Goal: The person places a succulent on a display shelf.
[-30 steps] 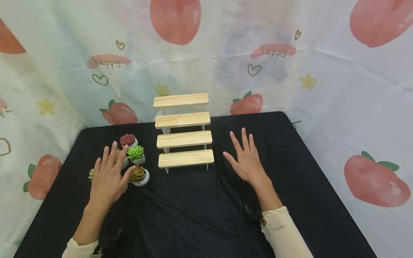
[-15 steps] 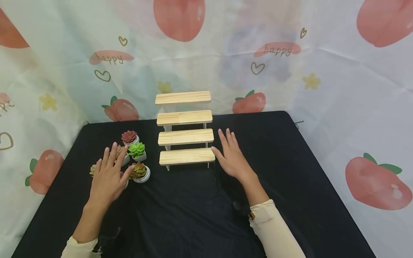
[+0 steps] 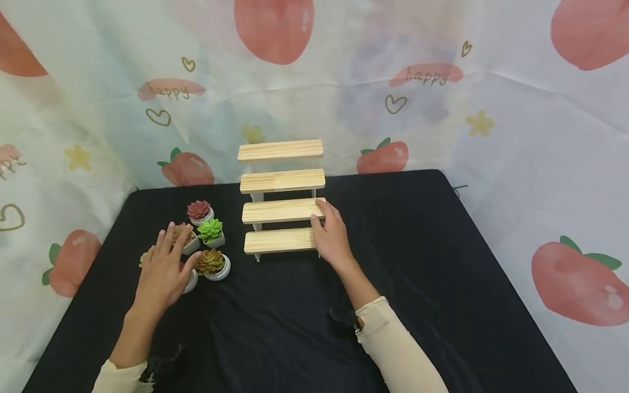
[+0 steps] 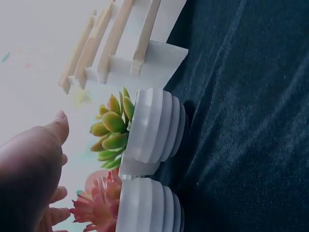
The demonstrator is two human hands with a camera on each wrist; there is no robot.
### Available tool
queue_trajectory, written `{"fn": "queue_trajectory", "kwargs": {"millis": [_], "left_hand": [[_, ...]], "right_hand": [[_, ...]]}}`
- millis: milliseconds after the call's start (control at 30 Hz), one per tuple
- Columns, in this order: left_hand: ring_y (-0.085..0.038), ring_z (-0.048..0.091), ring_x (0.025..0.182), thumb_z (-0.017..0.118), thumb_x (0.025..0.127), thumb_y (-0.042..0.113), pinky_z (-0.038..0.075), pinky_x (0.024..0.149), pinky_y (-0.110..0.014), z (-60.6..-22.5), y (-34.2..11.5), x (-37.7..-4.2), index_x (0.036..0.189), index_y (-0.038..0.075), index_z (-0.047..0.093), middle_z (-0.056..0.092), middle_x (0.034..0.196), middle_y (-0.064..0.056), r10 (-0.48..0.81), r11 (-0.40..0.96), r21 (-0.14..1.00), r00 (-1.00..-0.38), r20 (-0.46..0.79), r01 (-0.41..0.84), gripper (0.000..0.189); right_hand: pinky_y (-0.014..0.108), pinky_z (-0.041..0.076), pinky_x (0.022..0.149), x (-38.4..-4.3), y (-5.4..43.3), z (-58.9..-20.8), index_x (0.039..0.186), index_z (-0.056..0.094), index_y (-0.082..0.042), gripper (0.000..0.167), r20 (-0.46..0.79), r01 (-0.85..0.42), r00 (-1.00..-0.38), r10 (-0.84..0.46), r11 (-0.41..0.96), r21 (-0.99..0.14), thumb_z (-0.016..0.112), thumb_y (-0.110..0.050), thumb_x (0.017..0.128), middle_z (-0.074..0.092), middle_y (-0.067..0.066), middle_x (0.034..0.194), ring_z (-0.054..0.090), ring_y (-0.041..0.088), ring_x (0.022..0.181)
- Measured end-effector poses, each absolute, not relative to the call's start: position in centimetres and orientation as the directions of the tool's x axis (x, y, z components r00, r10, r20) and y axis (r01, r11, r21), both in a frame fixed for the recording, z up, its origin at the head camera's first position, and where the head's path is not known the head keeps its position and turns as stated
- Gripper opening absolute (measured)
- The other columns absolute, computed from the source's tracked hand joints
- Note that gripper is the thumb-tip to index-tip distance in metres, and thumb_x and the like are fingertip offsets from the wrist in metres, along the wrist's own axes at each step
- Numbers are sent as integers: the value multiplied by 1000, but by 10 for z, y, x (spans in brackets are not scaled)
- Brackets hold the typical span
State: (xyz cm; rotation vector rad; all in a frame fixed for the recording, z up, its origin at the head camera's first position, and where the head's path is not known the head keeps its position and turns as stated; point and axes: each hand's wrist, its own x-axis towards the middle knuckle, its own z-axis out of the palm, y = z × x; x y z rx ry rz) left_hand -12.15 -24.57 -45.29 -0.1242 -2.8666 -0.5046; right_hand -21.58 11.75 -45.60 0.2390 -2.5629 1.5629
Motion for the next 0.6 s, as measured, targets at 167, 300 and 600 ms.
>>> {"fn": "queue_trajectory", "kwargs": {"millis": [167,300,600], "left_hand": [[-48,16,151,47,109,49,17,112,-74,-458,-249,-124,165,13,28,16,168,-24,41,935,334,-970,238,122,69],[-48,18,151,48,109,48,18,111,-75,-461,-248,-126,164,12,29,18,167,-24,53,934,333,-971,234,132,69],[-48,21,150,54,108,41,24,111,-72,-455,-252,-136,161,8,35,22,166,-25,102,923,330,-952,290,199,66]], "right_hand": [[51,42,102,-220,103,-461,152,49,-11,43,177,-151,-984,31,385,-910,49,-21,110,46,15,152,51,32,128],[40,45,67,-222,99,-465,145,54,-14,36,187,-145,-977,101,328,-933,45,-18,111,63,16,104,55,27,73],[36,34,50,-233,98,-474,135,60,-11,31,248,-189,-955,163,312,-931,42,-18,111,44,6,63,35,16,48]]}}
